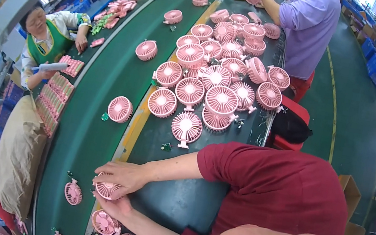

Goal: The person assembles portable mini fans by picking up fan covers from the conveyor belt, snapping the front and rear covers together by hand, and placing the assembled fan housings back onto the conveyor belt.

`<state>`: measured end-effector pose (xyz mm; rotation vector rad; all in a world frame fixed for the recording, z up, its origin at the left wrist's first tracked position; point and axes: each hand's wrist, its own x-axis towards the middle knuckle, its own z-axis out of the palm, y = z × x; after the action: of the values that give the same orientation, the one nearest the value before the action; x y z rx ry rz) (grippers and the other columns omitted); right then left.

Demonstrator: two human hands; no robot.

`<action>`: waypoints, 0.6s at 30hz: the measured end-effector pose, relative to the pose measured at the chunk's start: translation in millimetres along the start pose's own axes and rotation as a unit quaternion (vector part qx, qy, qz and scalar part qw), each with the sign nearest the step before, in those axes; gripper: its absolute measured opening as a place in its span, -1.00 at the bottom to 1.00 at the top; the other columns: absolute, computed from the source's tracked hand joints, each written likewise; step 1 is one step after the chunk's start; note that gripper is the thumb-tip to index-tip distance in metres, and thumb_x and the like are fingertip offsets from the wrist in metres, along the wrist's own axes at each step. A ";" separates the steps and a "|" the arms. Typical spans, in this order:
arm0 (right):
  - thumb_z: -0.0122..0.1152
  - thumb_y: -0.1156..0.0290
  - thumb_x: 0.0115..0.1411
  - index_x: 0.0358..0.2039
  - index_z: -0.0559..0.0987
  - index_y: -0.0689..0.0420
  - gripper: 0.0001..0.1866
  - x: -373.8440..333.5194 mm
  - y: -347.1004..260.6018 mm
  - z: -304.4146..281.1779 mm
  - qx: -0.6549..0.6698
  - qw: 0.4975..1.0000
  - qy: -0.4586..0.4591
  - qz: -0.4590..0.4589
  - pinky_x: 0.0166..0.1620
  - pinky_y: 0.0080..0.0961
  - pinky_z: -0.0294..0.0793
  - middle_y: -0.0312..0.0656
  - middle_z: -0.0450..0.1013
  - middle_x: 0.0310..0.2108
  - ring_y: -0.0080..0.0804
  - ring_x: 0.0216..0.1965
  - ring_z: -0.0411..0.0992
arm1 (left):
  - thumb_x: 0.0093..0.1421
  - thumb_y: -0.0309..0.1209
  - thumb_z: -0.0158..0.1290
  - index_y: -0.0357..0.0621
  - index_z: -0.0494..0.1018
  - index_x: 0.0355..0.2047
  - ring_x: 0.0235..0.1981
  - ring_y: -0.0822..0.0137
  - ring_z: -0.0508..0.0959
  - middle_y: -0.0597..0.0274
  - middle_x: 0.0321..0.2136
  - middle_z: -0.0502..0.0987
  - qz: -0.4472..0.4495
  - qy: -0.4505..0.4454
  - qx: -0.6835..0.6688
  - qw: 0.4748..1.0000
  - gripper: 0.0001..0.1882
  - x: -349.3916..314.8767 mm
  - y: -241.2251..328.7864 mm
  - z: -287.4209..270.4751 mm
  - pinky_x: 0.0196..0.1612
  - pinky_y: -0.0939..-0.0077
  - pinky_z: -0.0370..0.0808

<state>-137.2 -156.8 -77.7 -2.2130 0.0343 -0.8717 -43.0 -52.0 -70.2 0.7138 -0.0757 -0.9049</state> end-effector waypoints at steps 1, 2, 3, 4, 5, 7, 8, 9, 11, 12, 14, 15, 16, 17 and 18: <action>0.21 -0.07 0.11 0.27 0.24 0.10 -0.19 1.8 3.5 1.0 0.010 0.999 -0.030 0.004 0.22 -0.13 0.21 0.11 0.14 0.23 0.06 0.21 0.17 | 0.36 -0.07 -0.15 -0.27 0.23 0.17 0.19 0.08 0.35 -0.02 0.15 0.32 -0.006 0.004 0.000 1.000 -0.44 -0.4 0.3 -0.4 0.19 0.18 0.40; 0.21 -0.07 0.11 0.27 0.24 0.10 -0.19 2.9 6.0 4.1 0.011 0.999 -0.030 0.011 0.22 -0.13 0.21 0.11 0.14 0.23 0.06 0.21 0.17 | 0.36 -0.07 -0.15 -0.28 0.22 0.17 0.17 0.06 0.36 -0.02 0.15 0.32 0.025 0.011 0.025 0.999 -0.44 0.4 -0.2 -1.3 0.19 0.18 0.41; 0.21 -0.07 0.11 0.27 0.21 0.12 -0.17 3.8 6.7 7.2 0.046 0.999 -0.027 0.012 0.22 -0.13 0.20 0.12 0.14 0.23 0.06 0.21 0.16 | 0.36 -0.08 -0.15 -0.28 0.21 0.18 0.16 0.05 0.38 -0.02 0.15 0.32 0.055 0.016 0.051 0.997 -0.44 0.0 -0.1 -1.0 0.19 0.19 0.41; 0.21 -0.08 0.12 0.28 0.18 0.13 -0.15 3.4 7.8 10.3 0.081 0.996 -0.024 0.012 0.23 -0.14 0.20 0.12 0.14 0.23 0.07 0.22 0.15 | 0.36 -0.09 -0.15 -0.34 0.22 0.13 0.08 0.07 0.45 -0.06 0.08 0.37 0.105 0.026 0.084 0.991 -0.45 -4.5 -2.7 9.3 0.14 0.23 0.45; 0.18 -0.05 0.16 0.30 0.12 0.15 -0.16 1.7 6.3 11.2 0.099 0.994 -0.031 0.028 0.22 -0.20 0.21 0.13 0.18 0.19 0.02 0.23 0.17 | 0.36 -0.09 -0.15 -0.34 0.22 0.13 0.08 0.07 0.45 -0.06 0.08 0.37 0.100 0.029 0.084 0.991 -0.45 -7.6 -6.7 16.6 0.14 0.23 0.45; 0.17 -0.03 0.18 0.29 0.12 0.18 -0.18 3.5 -0.9 17.4 0.207 0.977 -0.022 0.055 0.21 -0.24 0.22 0.12 0.20 0.17 -0.01 0.22 0.19 | 0.36 -0.09 -0.14 -0.40 0.23 0.05 0.01 0.11 0.48 -0.09 -0.02 0.39 0.266 0.107 0.224 0.932 -0.45 -13.4 -13.6 29.2 0.08 0.26 0.48; 0.16 -0.01 0.19 0.28 0.12 0.20 -0.20 4.4 -4.2 19.5 0.312 0.947 -0.012 0.076 0.20 -0.27 0.23 0.12 0.23 0.14 -0.03 0.21 0.21 | 0.37 -0.10 -0.14 -0.42 0.23 0.00 -0.05 0.14 0.49 -0.11 -0.08 0.39 0.283 0.135 0.244 0.918 -0.47 -15.3 -15.4 35.3 0.04 0.26 0.50; 0.11 -0.02 0.21 0.26 0.12 0.24 -0.21 5.1 -5.5 19.4 0.301 0.951 -0.016 0.075 0.18 -0.32 0.26 0.11 0.25 0.11 -0.07 0.19 0.24 | 0.37 -0.10 -0.14 -0.42 0.23 0.00 -0.05 0.14 0.49 -0.11 -0.08 0.39 0.279 0.136 0.245 0.918 -0.47 -16.2 -18.5 37.6 0.04 0.26 0.50; 0.09 -0.06 0.21 0.26 0.12 0.24 -0.20 7.0 -10.7 15.8 0.313 0.945 -0.025 0.089 0.18 -0.30 0.25 0.11 0.25 0.11 -0.04 0.19 0.24 | 0.38 -0.08 -0.16 -0.42 0.23 0.01 -0.06 0.15 0.49 -0.10 -0.07 0.38 0.321 0.161 0.271 0.893 -0.47 -17.6 -23.3 40.8 0.02 0.26 0.50; 0.07 -0.09 0.21 0.25 0.11 0.25 -0.19 7.6 -12.7 13.5 0.325 0.940 -0.035 0.099 0.18 -0.27 0.25 0.11 0.25 0.12 -0.02 0.19 0.23 | 0.38 -0.08 -0.16 -0.42 0.23 0.01 -0.06 0.15 0.49 -0.10 -0.07 0.38 0.319 0.162 0.273 0.893 -0.47 -19.1 -24.0 42.4 0.02 0.26 0.50; 0.03 -0.16 0.21 0.25 0.11 0.23 -0.16 7.3 -13.2 7.5 0.267 0.961 -0.021 0.067 0.18 -0.24 0.24 0.11 0.24 0.12 0.01 0.19 0.22 | 0.38 -0.08 -0.17 -0.41 0.23 0.02 -0.06 0.15 0.48 -0.11 -0.07 0.37 0.320 0.151 0.269 0.896 -0.47 -23.5 -23.7 47.4 0.02 0.26 0.50; 0.00 -0.23 0.20 0.25 0.11 0.21 -0.13 7.0 -12.9 4.3 0.207 0.978 -0.009 0.032 0.18 -0.20 0.23 0.11 0.23 0.13 0.04 0.19 0.20 | 0.38 -0.08 -0.18 -0.41 0.23 0.02 -0.06 0.15 0.48 -0.11 -0.07 0.37 0.321 0.146 0.266 0.897 -0.47 -26.1 -22.7 50.2 0.02 0.26 0.50; 0.00 -0.23 0.20 0.25 0.11 0.21 -0.13 7.8 -10.5 2.4 0.207 0.978 -0.008 0.033 0.18 -0.20 0.23 0.11 0.23 0.13 0.04 0.19 0.20 | 0.38 -0.08 -0.18 -0.41 0.23 0.02 -0.06 0.15 0.48 -0.11 -0.07 0.37 0.322 0.142 0.264 0.898 -0.47 -28.5 -21.5 53.3 0.02 0.27 0.50; -0.03 -0.29 0.18 0.25 0.12 0.20 -0.11 9.6 -7.9 0.6 0.149 0.988 0.026 -0.025 0.18 -0.17 0.22 0.11 0.22 0.14 0.07 0.20 0.19 | 0.38 -0.08 -0.19 -0.41 0.23 0.03 -0.06 0.16 0.48 -0.11 -0.07 0.37 0.324 0.137 0.261 0.899 -0.47 -30.8 -20.2 56.3 0.02 0.27 0.50; -0.05 -0.34 0.17 0.24 0.12 0.19 -0.08 10.0 -5.9 -1.0 0.089 0.991 0.059 -0.084 0.18 -0.13 0.21 0.12 0.21 0.15 0.10 0.20 0.18 | 0.38 -0.08 -0.19 -0.40 0.23 0.03 -0.06 0.16 0.48 -0.11 -0.07 0.37 0.325 0.132 0.259 0.900 -0.47 -33.0 -19.3 59.1 0.02 0.27 0.50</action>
<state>-131.5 -155.9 -67.6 -2.0163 -0.1692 -1.0546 -97.7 -67.0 -28.7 1.2080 -0.3030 -0.1264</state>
